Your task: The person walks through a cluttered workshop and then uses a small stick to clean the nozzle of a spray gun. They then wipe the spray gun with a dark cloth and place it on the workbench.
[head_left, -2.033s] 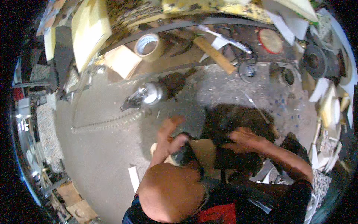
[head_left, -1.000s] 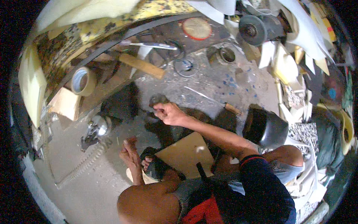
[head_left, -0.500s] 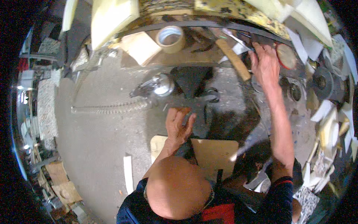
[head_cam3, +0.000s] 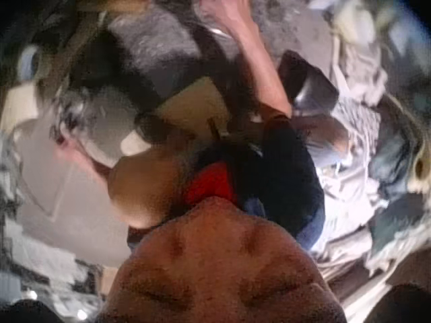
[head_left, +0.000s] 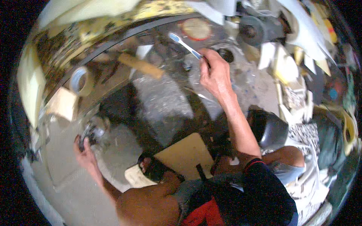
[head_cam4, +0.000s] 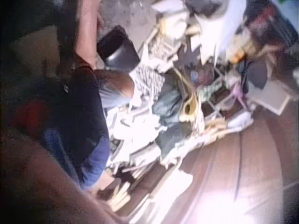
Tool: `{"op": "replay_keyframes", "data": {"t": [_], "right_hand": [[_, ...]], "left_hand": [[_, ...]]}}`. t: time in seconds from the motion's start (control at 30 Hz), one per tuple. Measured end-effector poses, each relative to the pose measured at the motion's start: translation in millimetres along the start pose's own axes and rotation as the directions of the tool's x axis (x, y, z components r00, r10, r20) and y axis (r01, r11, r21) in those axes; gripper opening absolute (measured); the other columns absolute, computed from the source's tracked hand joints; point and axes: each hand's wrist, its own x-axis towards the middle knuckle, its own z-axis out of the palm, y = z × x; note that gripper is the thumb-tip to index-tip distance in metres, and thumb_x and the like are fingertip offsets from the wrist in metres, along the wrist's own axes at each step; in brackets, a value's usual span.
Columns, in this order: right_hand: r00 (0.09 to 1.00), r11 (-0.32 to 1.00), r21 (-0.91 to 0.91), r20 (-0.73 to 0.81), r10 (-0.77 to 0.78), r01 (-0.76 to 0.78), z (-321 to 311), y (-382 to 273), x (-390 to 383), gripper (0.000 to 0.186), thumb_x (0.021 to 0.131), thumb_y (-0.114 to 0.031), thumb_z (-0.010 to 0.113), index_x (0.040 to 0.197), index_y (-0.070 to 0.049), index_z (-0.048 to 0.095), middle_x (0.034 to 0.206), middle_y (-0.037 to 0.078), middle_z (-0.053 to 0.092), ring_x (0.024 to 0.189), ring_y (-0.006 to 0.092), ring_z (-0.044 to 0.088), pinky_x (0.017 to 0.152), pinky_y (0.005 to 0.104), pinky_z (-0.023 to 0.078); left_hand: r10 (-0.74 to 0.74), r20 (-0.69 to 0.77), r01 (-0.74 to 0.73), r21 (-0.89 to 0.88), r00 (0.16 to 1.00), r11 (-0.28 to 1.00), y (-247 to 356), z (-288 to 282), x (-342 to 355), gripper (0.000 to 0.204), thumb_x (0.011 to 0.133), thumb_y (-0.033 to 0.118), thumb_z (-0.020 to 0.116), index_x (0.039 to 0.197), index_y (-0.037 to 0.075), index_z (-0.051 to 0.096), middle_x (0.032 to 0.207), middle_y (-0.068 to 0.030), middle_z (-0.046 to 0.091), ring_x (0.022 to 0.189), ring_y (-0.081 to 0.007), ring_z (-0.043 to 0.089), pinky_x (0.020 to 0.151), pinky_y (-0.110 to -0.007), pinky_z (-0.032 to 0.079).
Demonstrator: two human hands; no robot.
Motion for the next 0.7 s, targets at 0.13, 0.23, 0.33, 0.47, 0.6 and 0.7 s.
{"op": "replay_keyframes", "data": {"t": [0.13, 0.23, 0.33, 0.47, 0.6, 0.7], "right_hand": [[0.869, 0.797, -0.387, -0.024, 0.493, -0.463, -65.1, 77.1, -10.8, 0.031, 0.072, -0.008, 0.064, 0.101, 0.000, 0.056, 0.088, 0.025, 0.064, 0.083, 0.0403, 0.064, 0.073, 0.0474, 0.050], [0.839, 0.714, -0.578, 0.089, 0.536, -0.395, -78.4, 120.9, -9.0, 0.025, 0.070, -0.013, 0.066, 0.091, 0.001, 0.062, 0.085, 0.027, 0.064, 0.083, 0.0406, 0.064, 0.072, 0.0467, 0.052], [0.787, 0.627, -0.687, 0.129, 0.603, -0.367, -66.7, 149.1, 2.6, 0.020, 0.072, -0.013, 0.062, 0.089, -0.001, 0.065, 0.092, 0.024, 0.065, 0.088, 0.0391, 0.065, 0.075, 0.0454, 0.053], [0.756, 0.572, -0.788, 0.228, 0.613, -0.227, -32.4, 168.5, 23.6, 0.021, 0.077, -0.013, 0.058, 0.095, -0.006, 0.067, 0.096, 0.020, 0.066, 0.091, 0.0363, 0.065, 0.078, 0.0446, 0.053], [0.723, 0.593, -0.801, 0.359, 0.591, -0.086, -14.0, 169.4, 36.9, 0.020, 0.079, -0.013, 0.056, 0.094, -0.006, 0.067, 0.095, 0.018, 0.067, 0.092, 0.0336, 0.066, 0.079, 0.0443, 0.053], [0.756, 0.591, -0.797, 0.309, 0.577, -0.125, -28.5, 156.4, 38.7, 0.020, 0.078, -0.013, 0.056, 0.093, -0.006, 0.067, 0.096, 0.019, 0.067, 0.092, 0.0348, 0.066, 0.079, 0.0444, 0.053]], "left_hand": [[-0.076, 0.026, 0.075, 0.031, 0.997, 0.997, -3.6, -3.3, -2.4, 0.032, 0.092, 0.022, 0.060, 0.112, -0.002, 0.055, 0.094, -0.0119, 0.064, 0.080, -0.0169, 0.059, 0.072, -0.028, 0.047], [0.019, -0.018, -0.017, 0.131, 1.000, 0.991, -7.9, -9.7, -9.0, 0.029, 0.093, 0.023, 0.058, 0.108, -0.003, 0.056, 0.091, -0.0126, 0.062, 0.078, -0.0165, 0.057, 0.070, -0.028, 0.046], [0.064, 0.022, -0.066, 0.127, 0.998, 0.990, -14.0, -19.8, -14.2, 0.031, 0.092, 0.021, 0.058, 0.111, -0.003, 0.056, 0.094, -0.0150, 0.064, 0.079, -0.0197, 0.060, 0.071, -0.031, 0.048], [0.039, 0.029, -0.044, 0.189, 0.999, 0.981, -21.8, -35.3, -21.8, 0.033, 0.091, 0.021, 0.059, 0.114, -0.003, 0.056, 0.105, -0.0167, 0.063, 0.090, -0.0242, 0.060, 0.079, -0.034, 0.047], [-0.005, 0.075, -0.006, 0.146, 0.997, 0.989, -26.2, -40.3, -32.9, 0.036, 0.092, 0.020, 0.057, 0.120, -0.002, 0.054, 0.117, -0.0175, 0.059, 0.104, -0.0266, 0.056, 0.088, -0.036, 0.044], [0.004, 0.051, -0.014, 0.196, 0.999, 0.981, -26.9, -41.6, -38.2, 0.040, 0.094, 0.024, 0.053, 0.124, -0.002, 0.052, 0.121, -0.0179, 0.057, 0.108, -0.0278, 0.055, 0.091, -0.036, 0.043]]}}
